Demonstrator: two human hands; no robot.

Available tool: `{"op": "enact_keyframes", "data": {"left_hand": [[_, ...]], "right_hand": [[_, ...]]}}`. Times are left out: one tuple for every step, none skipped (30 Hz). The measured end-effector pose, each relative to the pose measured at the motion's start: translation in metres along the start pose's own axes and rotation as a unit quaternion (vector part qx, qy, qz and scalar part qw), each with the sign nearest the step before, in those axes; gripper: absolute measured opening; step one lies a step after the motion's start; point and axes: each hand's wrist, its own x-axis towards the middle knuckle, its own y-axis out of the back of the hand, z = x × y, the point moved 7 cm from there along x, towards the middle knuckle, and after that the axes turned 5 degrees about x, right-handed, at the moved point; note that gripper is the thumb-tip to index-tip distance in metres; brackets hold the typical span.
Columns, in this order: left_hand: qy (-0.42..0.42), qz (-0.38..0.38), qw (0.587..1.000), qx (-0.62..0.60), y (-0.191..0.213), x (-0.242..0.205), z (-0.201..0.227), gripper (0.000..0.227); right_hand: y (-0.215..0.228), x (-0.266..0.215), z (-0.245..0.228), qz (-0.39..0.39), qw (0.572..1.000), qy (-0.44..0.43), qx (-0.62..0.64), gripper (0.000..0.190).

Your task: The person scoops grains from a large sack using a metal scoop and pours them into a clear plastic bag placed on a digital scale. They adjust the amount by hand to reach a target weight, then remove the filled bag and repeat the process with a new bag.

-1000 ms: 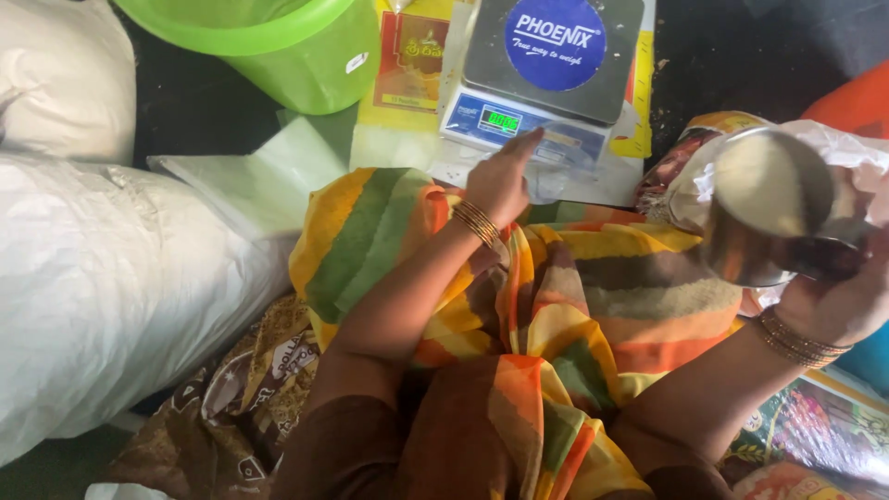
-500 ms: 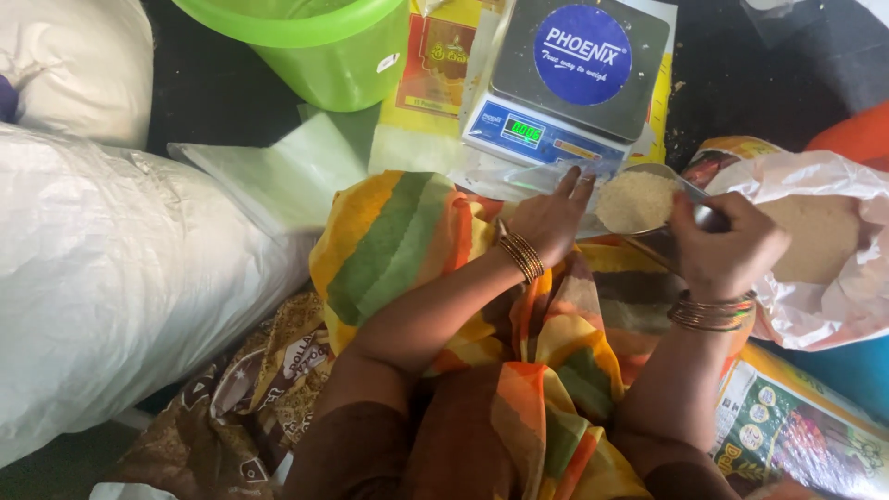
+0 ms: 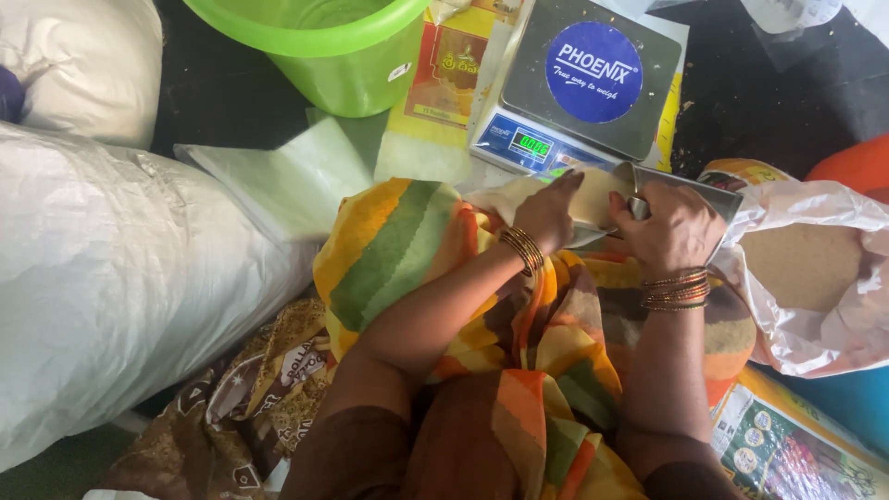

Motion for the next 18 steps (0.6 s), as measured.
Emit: {"op": "enact_keyframes", "data": {"left_hand": [[0.017,-0.012,1.0,0.002,-0.003,0.003,-0.005,0.072],[0.034,-0.025,0.999,0.004,-0.004,0.005,-0.01,0.07],[0.05,-0.038,0.998,0.006,-0.005,0.007,-0.015,0.068],[0.052,-0.038,0.998,0.007,-0.005,0.007,-0.018,0.069],[0.053,-0.038,0.998,0.008,-0.005,0.008,-0.02,0.069],[0.054,-0.038,0.998,0.009,-0.005,0.008,-0.022,0.069],[0.051,-0.028,0.998,0.003,-0.005,0.009,-0.023,0.068],[0.047,-0.019,0.999,-0.003,-0.004,0.01,-0.024,0.068],[0.042,-0.009,0.999,-0.008,-0.004,0.011,-0.025,0.067],[0.041,-0.004,0.999,-0.024,-0.005,0.012,-0.027,0.067],[0.039,0.001,0.998,-0.041,-0.006,0.012,-0.03,0.067],[0.039,0.005,0.998,-0.058,-0.008,0.012,-0.033,0.067],[0.028,0.012,0.997,-0.077,-0.009,0.014,-0.036,0.067],[0.018,0.018,0.995,-0.097,-0.01,0.014,-0.039,0.066],[0.009,0.024,0.993,-0.118,-0.01,0.014,-0.041,0.066],[-0.007,0.03,0.991,-0.129,-0.01,0.015,-0.041,0.066],[-0.022,0.036,0.989,-0.14,-0.009,0.016,-0.041,0.066],[-0.04,0.042,0.987,-0.151,-0.007,0.017,-0.039,0.066]], "right_hand": [[-0.001,0.0,0.001,-0.001,1.0,-0.003,0.004,0.039],[-0.003,0.0,0.002,-0.002,1.0,-0.006,0.008,0.038],[-0.004,-0.001,0.005,-0.003,1.0,-0.01,0.012,0.038],[-0.002,-0.003,0.008,0.011,1.0,-0.006,0.026,0.036],[0.001,-0.005,0.013,0.024,0.999,-0.003,0.041,0.034],[0.004,-0.008,0.02,0.038,0.998,0.0,0.055,0.032],[0.008,-0.012,0.032,0.049,0.997,-0.022,0.061,0.03],[0.012,-0.017,0.046,0.06,0.995,-0.046,0.067,0.027],[0.017,-0.023,0.062,0.072,0.992,-0.069,0.073,0.025],[0.026,-0.029,0.077,0.1,0.989,-0.074,0.076,0.017],[0.036,-0.037,0.092,0.135,0.987,-0.074,0.056,0.014],[0.046,-0.046,0.107,0.168,0.982,-0.075,0.036,0.011],[0.055,-0.055,0.126,0.197,0.975,-0.098,0.031,0.011],[0.063,-0.065,0.145,0.225,0.966,-0.122,0.028,0.011],[0.067,-0.078,0.161,0.238,0.959,-0.157,0.011,0.011],[0.069,-0.09,0.177,0.25,0.949,-0.192,-0.003,0.011],[0.077,-0.106,0.192,0.255,0.941,-0.213,-0.07,0.012],[0.076,-0.117,0.207,0.251,0.933,-0.237,-0.105,0.013]]}}
